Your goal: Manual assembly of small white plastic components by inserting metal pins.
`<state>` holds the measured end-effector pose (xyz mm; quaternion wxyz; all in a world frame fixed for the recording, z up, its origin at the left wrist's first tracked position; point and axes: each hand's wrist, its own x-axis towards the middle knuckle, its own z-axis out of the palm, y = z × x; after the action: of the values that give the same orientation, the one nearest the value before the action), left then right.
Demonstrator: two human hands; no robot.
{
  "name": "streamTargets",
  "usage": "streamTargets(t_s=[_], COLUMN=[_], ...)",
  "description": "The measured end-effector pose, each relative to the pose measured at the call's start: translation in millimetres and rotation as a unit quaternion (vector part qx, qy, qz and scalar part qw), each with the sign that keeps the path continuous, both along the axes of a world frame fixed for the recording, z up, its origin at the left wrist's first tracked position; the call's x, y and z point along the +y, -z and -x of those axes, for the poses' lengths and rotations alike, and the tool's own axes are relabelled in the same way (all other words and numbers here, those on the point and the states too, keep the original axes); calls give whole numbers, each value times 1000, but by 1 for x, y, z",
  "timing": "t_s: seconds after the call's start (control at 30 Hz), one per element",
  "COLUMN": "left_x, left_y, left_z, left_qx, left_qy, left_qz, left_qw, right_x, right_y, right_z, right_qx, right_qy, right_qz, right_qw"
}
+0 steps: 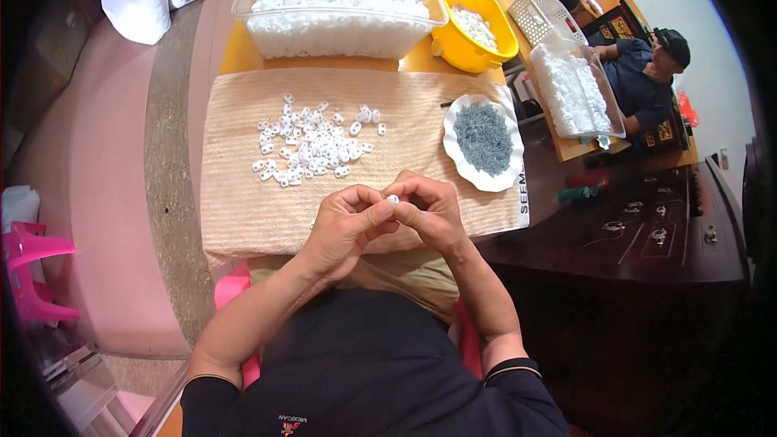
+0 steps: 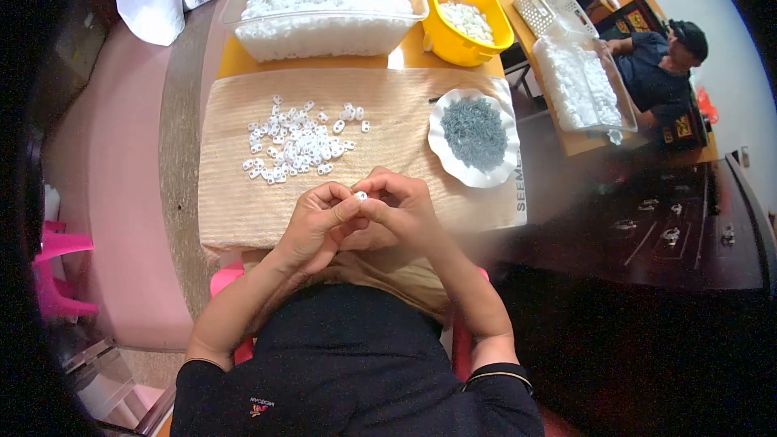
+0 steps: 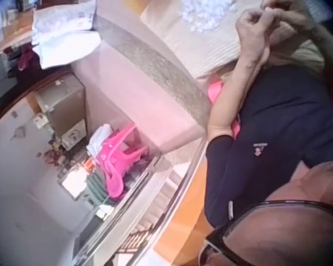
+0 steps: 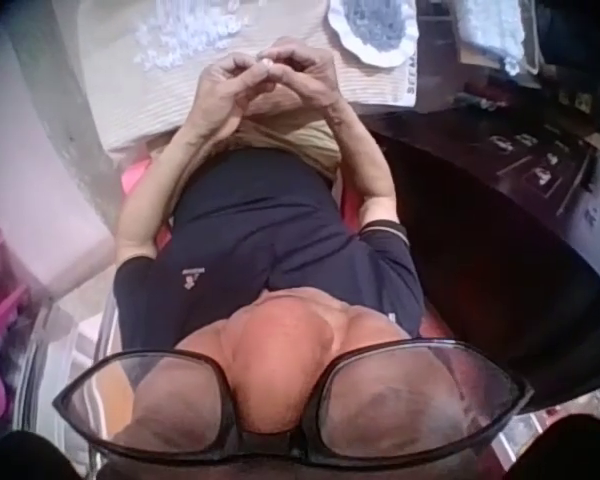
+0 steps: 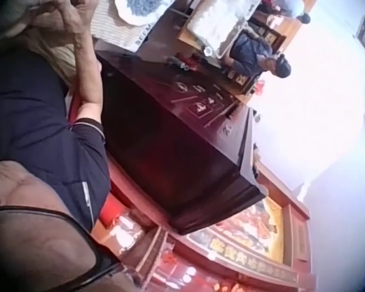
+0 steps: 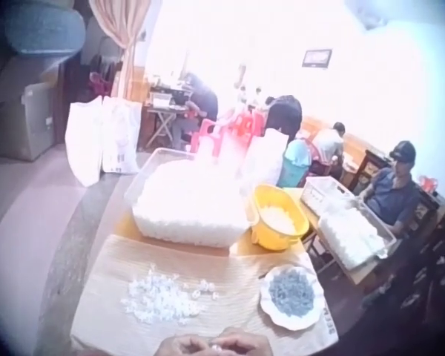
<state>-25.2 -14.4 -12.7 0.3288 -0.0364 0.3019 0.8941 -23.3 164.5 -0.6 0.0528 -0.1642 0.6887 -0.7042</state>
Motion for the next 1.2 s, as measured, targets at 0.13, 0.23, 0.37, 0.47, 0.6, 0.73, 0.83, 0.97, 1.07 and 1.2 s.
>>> streamTargets(t_s=[0.13, 0.23, 0.37, 0.47, 0.6, 0.73, 0.83, 0.97, 1.07, 1.2], left_x=[-3, -3, -1, -1, 0, 1, 1, 1, 0, 0], left_y=[-6, -6, -6, -5, -1, 0, 3, 5, 10, 9], left_z=[4, 4, 4, 5, 3, 2, 1, 2, 5, 7], left_qx=[-5, -4, -4, -15, -12, -15, -21, -26, -35, -24], left_qy=[26, 32, 28, 23, 7, 10, 8, 4, -4, -3], left_qz=[27, 24, 45, 31, 38, 47, 49, 50, 59, 59], left_qw=[999, 999, 999, 999, 999, 999, 999, 998, 998, 998], right_x=[1, 6, 11, 24, 44, 75, 95, 107, 98, 65], right_y=[-7, -9, -12, -17, -27, -51, -80, -89, -72, -32], right_z=[1, 1, 4, 14, 41, 89, 141, 187, 182, 141], right_qx=[-134, -159, -166, -148, -101, -19, 40, 108, 114, 74], right_qy=[-28, -45, -33, 35, 101, 202, 292, 405, 410, 164], right_qz=[70, 76, 47, -46, -102, -176, -280, -259, -231, -244], right_qw=[988, 983, 984, 987, 984, 963, 914, 870, 875, 953])
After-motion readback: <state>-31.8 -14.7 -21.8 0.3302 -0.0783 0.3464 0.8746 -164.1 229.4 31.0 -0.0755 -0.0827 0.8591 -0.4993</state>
